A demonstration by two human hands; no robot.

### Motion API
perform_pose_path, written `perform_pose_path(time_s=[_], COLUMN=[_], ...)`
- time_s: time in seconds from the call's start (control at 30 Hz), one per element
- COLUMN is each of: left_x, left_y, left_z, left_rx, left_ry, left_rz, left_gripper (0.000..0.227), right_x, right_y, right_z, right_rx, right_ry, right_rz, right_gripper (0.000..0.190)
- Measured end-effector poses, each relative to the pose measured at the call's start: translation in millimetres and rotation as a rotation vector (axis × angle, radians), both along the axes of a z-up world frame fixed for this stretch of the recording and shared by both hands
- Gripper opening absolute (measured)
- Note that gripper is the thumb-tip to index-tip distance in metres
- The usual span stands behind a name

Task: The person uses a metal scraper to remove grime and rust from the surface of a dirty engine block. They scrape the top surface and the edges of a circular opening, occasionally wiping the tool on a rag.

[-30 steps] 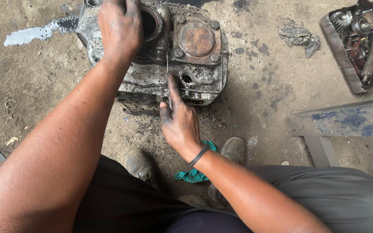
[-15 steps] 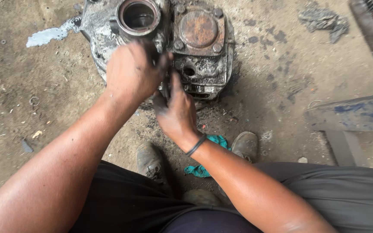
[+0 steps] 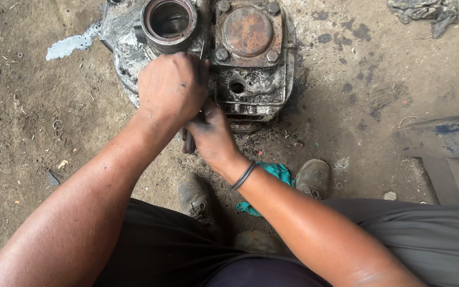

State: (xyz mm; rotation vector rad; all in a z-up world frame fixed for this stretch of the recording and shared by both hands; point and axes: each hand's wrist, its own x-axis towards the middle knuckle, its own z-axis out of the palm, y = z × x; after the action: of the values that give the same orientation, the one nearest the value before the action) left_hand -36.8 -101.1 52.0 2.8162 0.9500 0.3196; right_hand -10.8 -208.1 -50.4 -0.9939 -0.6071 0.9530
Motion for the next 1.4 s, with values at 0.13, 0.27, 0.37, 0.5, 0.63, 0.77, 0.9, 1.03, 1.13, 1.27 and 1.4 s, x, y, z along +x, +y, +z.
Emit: perform_pose_path(time_s=[0.13,0.27,0.37,0.5,0.63,0.77,0.9,1.03,1.13,1.27,1.4], left_x=[6,13,16,19,11,6,14,15,15,5,-11], left_y=[-4,-8,-11,-14,-20,-9,-3,-10,-15,-21,-26], left_z=[1,-3,-5,-6,0,0,-7,-9,-10,-3,6], left_rx=[-0.031,-0.096,-0.178,-0.269,-0.322,-0.232,-0.113,-0.17,-0.234,-0.301,-0.302], left_ry=[0.012,0.03,-0.005,-0.037,0.008,0.006,-0.018,0.025,0.064,0.098,0.147], left_rz=[0.069,0.137,0.208,0.167,0.158,0.158,0.139,0.162,0.179,0.104,0.06], left_gripper=[0.037,0.04,0.04,0.038,0.041,0.043,0.042,0.041,0.042,0.045,0.046], right_x=[7,5,4,-6,-22,-16,-1,-8,-17,-33,-49], right_y=[-8,-14,-16,-18,-22,-16,-11,-11,-13,-18,-25], right_z=[12,29,38,40,35,33,38,33,26,22,18], right_rx=[-0.057,-0.106,-0.186,-0.243,-0.242,-0.192,-0.179,-0.117,-0.162,-0.154,-0.106], right_ry=[0.385,0.621,0.646,0.534,0.454,0.425,0.626,0.617,0.59,0.501,0.41], right_rz=[0.162,0.119,0.018,-0.136,-0.181,-0.064,-0.006,-0.084,-0.149,-0.179,-0.135], right_gripper=[0.013,0.014,0.022,0.029,0.023,0.014,0.017,0.016,0.022,0.019,0.022])
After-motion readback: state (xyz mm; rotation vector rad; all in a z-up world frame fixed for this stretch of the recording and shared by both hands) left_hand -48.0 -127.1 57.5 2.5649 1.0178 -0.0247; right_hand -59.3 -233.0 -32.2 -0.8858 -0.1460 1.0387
